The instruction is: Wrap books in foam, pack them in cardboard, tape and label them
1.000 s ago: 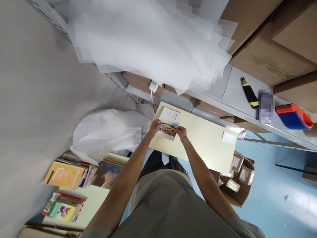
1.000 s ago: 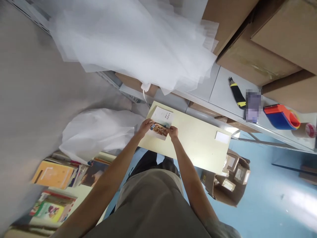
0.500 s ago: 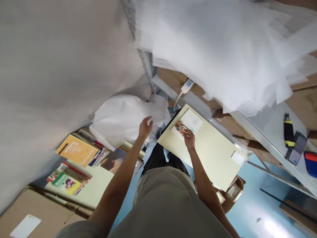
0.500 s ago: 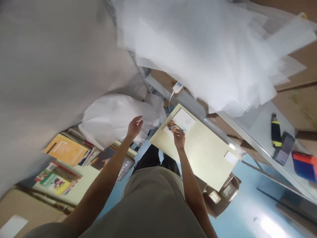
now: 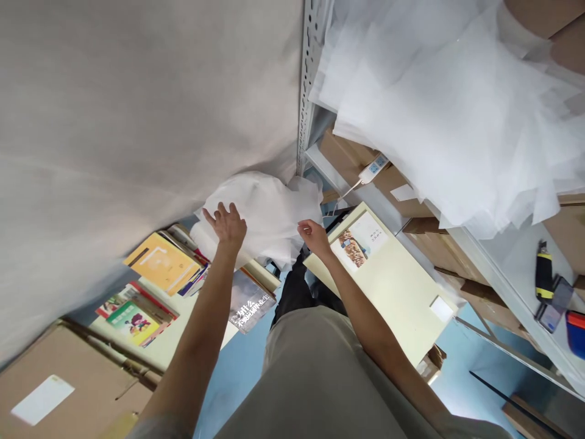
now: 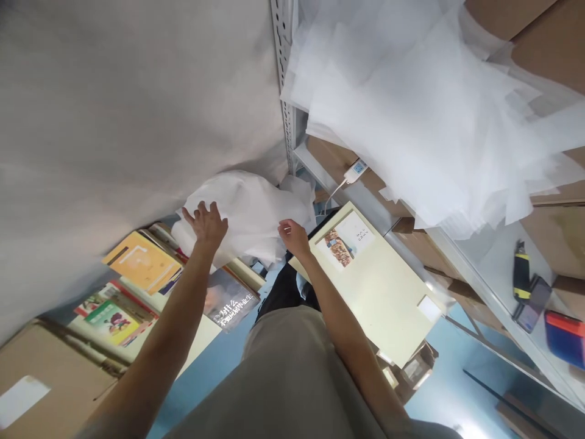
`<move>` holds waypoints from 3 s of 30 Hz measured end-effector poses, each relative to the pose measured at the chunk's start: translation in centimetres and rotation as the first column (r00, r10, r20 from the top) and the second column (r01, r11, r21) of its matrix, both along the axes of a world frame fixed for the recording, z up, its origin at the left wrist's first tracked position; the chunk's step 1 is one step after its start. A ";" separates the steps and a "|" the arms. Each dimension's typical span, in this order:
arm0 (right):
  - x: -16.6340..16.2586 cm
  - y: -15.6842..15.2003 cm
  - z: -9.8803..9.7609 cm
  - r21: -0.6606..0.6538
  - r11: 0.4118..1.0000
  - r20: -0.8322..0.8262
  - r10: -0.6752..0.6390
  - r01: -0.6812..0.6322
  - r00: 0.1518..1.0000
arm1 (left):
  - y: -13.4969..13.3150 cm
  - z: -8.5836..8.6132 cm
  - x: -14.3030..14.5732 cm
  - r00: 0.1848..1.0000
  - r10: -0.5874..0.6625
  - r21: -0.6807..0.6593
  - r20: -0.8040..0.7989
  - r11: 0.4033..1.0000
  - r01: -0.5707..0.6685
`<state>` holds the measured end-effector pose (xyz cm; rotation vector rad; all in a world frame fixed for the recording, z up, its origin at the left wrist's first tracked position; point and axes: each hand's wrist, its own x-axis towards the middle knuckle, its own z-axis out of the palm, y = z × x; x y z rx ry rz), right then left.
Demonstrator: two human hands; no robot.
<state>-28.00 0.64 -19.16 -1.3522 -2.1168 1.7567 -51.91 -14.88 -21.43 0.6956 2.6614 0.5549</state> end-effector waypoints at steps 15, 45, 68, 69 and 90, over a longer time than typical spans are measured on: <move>2.3 -0.2 2.0 -0.014 0.995 0.031 0.097 -0.096 0.995 | 1.6 10.6 2.8 0.855 -0.472 -0.129 0.215 0.854 0.504; 42.1 -5.3 12.2 0.212 0.521 -0.178 -0.812 0.827 0.557 | 19.6 18.2 33.2 0.232 -0.916 0.299 0.327 0.334 0.894; 56.6 -11.2 1.2 0.168 0.847 -0.115 -0.491 0.504 0.863 | 20.5 22.7 51.8 0.384 -0.848 0.231 0.365 0.482 0.845; 55.9 -11.0 0.6 0.182 0.850 -0.081 -0.488 0.495 0.869 | 20.7 23.0 51.6 0.378 -0.855 0.233 0.354 0.472 0.850; 59.2 -10.3 7.3 0.702 0.580 0.007 -0.586 0.414 0.810 | 22.0 15.3 40.2 0.439 -0.886 -0.075 0.152 0.432 0.899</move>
